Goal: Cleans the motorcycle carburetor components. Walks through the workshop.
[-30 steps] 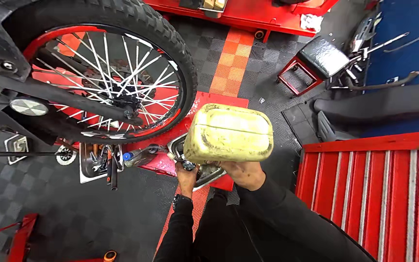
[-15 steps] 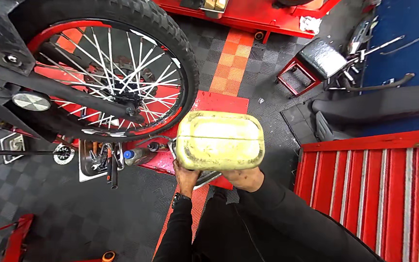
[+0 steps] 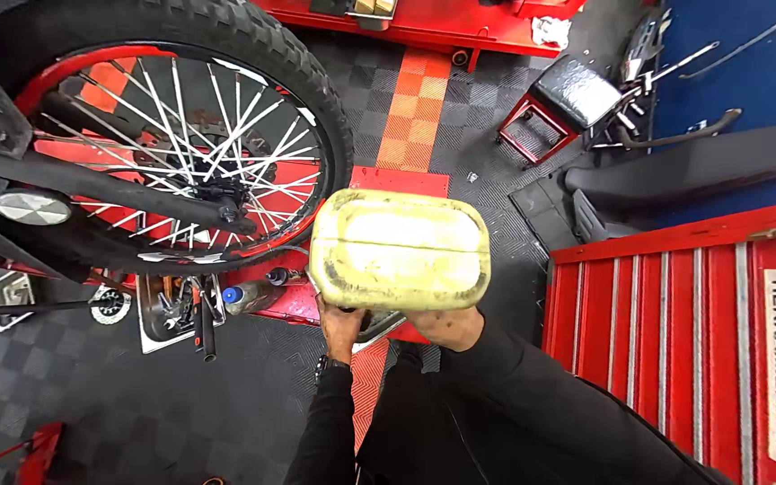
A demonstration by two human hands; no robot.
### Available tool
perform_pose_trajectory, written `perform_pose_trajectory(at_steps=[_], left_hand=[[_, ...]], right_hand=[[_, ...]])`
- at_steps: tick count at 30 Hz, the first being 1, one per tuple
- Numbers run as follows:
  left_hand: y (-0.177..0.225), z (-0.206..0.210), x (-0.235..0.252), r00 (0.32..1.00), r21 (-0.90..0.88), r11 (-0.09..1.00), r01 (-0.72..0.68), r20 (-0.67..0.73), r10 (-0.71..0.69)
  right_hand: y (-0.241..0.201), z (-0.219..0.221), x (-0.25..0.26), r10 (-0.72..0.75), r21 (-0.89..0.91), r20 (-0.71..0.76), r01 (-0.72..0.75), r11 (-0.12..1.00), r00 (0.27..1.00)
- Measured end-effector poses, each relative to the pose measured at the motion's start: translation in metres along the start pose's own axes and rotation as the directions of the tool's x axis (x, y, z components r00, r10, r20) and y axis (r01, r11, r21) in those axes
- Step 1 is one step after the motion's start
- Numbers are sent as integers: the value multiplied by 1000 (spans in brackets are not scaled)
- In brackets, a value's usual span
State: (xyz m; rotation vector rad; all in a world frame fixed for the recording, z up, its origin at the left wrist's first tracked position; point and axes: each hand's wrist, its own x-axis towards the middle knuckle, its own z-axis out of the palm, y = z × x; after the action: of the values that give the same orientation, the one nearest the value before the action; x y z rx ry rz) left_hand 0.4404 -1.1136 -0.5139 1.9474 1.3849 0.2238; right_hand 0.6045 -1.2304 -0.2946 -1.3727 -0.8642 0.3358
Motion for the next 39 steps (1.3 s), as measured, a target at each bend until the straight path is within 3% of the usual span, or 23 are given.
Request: perform_pose_trajectory(at_steps=[3,6,11,14,17,21,26,33,39], left_hand=[[0,4,6,1000,-117,993,10,-6,-10],[1,1,6,983,-331,926,181,78,-165],[17,0,8,876,-732,503,459,277,-396],[25,-5,16,795,-789,233,568,453,-405],[29,-10,25,718,-765,91,638,548,-429],[44,-17,29,655,-715,85,694,577,-488],[60,-25,29,665,-731,108,674,537,-519],[64,-27,27,656,-726,42,686,593,-468],[58,-20,18,661,-735,7,678,606,-443]], right_hand=[[6,1,5,11,9,-10,-11,1000,1000],[10,2,12,33,25,-28,-32,999,999],[14,0,12,31,26,-43,-30,999,999],[18,-4,14,81,54,-59,-78,995,995],[18,-8,15,68,75,-47,-65,995,997],[12,-14,18,27,63,-88,-22,998,996],[5,-20,21,-37,39,-170,44,998,985],[15,-32,20,-22,-42,-199,14,999,980],[26,-37,18,76,11,-223,-75,997,972]])
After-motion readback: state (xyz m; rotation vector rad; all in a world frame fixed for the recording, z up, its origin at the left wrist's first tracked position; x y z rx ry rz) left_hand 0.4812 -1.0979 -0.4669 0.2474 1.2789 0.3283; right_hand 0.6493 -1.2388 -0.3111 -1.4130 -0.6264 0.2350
